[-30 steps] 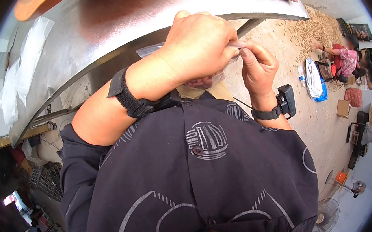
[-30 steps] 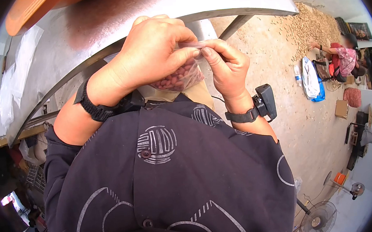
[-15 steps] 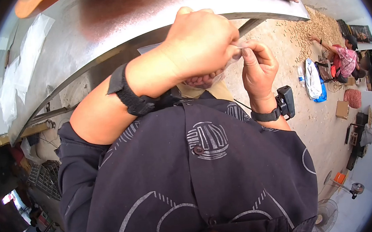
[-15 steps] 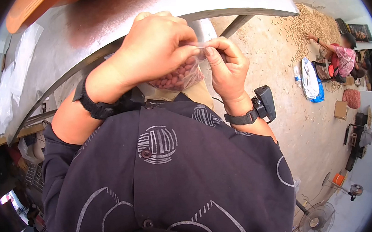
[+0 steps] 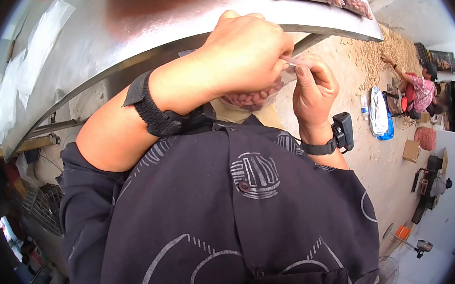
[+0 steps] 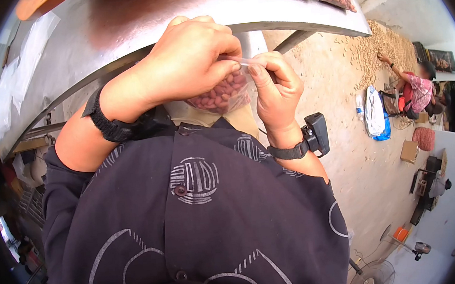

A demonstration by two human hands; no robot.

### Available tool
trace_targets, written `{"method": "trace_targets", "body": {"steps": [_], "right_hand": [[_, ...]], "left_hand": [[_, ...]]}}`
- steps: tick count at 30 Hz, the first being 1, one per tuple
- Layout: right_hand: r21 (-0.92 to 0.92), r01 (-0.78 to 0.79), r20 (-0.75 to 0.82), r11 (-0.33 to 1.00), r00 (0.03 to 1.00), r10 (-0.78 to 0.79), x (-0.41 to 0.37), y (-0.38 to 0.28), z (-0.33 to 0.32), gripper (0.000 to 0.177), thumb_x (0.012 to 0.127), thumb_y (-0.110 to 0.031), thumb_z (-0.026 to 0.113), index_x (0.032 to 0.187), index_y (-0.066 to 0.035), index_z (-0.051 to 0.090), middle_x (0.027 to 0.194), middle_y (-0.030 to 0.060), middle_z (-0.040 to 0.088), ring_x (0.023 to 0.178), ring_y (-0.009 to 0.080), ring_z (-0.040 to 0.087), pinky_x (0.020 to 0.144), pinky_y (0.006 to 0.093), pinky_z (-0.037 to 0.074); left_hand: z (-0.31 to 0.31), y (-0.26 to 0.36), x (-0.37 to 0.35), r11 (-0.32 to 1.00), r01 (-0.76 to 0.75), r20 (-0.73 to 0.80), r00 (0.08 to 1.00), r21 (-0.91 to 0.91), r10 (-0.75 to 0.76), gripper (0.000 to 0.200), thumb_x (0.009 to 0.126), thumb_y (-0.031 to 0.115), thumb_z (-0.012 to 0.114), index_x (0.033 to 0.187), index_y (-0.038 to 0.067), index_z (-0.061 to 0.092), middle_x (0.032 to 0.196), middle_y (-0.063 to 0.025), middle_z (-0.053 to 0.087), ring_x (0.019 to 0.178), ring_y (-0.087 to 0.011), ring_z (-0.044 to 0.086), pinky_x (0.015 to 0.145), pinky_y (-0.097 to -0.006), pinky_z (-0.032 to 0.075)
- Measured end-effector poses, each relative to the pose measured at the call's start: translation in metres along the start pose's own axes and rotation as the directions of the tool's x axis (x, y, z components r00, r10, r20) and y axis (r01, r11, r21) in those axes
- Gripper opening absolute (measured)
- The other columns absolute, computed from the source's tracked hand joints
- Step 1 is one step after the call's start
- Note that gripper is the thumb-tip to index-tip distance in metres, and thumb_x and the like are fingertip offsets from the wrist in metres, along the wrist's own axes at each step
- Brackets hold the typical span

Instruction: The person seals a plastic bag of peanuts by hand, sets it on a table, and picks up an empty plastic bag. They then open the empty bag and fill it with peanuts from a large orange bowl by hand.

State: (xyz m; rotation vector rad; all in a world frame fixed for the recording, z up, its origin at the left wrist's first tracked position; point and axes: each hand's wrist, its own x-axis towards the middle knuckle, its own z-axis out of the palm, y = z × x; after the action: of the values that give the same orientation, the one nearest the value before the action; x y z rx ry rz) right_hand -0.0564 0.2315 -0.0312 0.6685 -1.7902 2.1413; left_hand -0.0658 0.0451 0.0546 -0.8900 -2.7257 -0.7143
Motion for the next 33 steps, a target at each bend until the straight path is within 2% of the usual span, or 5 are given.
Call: {"method": "trace_targets", "body": {"steps": [16, 28, 33], "right_hand": [[-0.031, -0.007, -0.046, 0.999, 0.999, 0.006, 0.001, -0.004, -0.002, 0.003, 0.089, 0.000, 0.065, 0.090, 0.003, 0.063, 0.089, 0.0073, 0.062, 0.084, 0.0143, 0.055, 0.079, 0.0271, 0.044], [0.015, 0.015, -0.048, 1.000, 0.999, -0.014, -0.002, 0.006, -0.012, 0.005, 0.090, 0.002, 0.062, 0.095, 0.002, 0.062, 0.093, 0.0090, 0.061, 0.084, 0.0147, 0.055, 0.080, 0.0283, 0.045], [0.042, -0.021, -0.050, 0.999, 0.998, 0.023, -0.003, 0.007, -0.016, 0.005, 0.090, 0.001, 0.062, 0.095, 0.001, 0.062, 0.093, 0.0093, 0.061, 0.082, 0.0156, 0.057, 0.079, 0.0285, 0.046]], "left_hand": [[-0.023, -0.031, -0.049, 0.994, 0.107, -0.057, 0.993, 0.013, -0.106, 0.011, 0.075, 0.013, 0.064, 0.083, 0.007, 0.066, 0.081, -0.0061, 0.066, 0.084, -0.0280, 0.061, 0.075, -0.0411, 0.045], [-0.026, -0.060, -0.078, 0.981, 0.154, -0.138, 0.976, -0.116, -0.169, 0.008, 0.076, 0.010, 0.065, 0.079, 0.004, 0.065, 0.078, -0.0092, 0.065, 0.079, -0.0294, 0.059, 0.073, -0.0397, 0.047], [-0.028, -0.067, -0.083, 0.973, 0.175, -0.141, 0.970, -0.148, -0.196, 0.009, 0.076, 0.010, 0.066, 0.079, 0.002, 0.064, 0.077, -0.0102, 0.064, 0.077, -0.0295, 0.059, 0.071, -0.0395, 0.048]]}}
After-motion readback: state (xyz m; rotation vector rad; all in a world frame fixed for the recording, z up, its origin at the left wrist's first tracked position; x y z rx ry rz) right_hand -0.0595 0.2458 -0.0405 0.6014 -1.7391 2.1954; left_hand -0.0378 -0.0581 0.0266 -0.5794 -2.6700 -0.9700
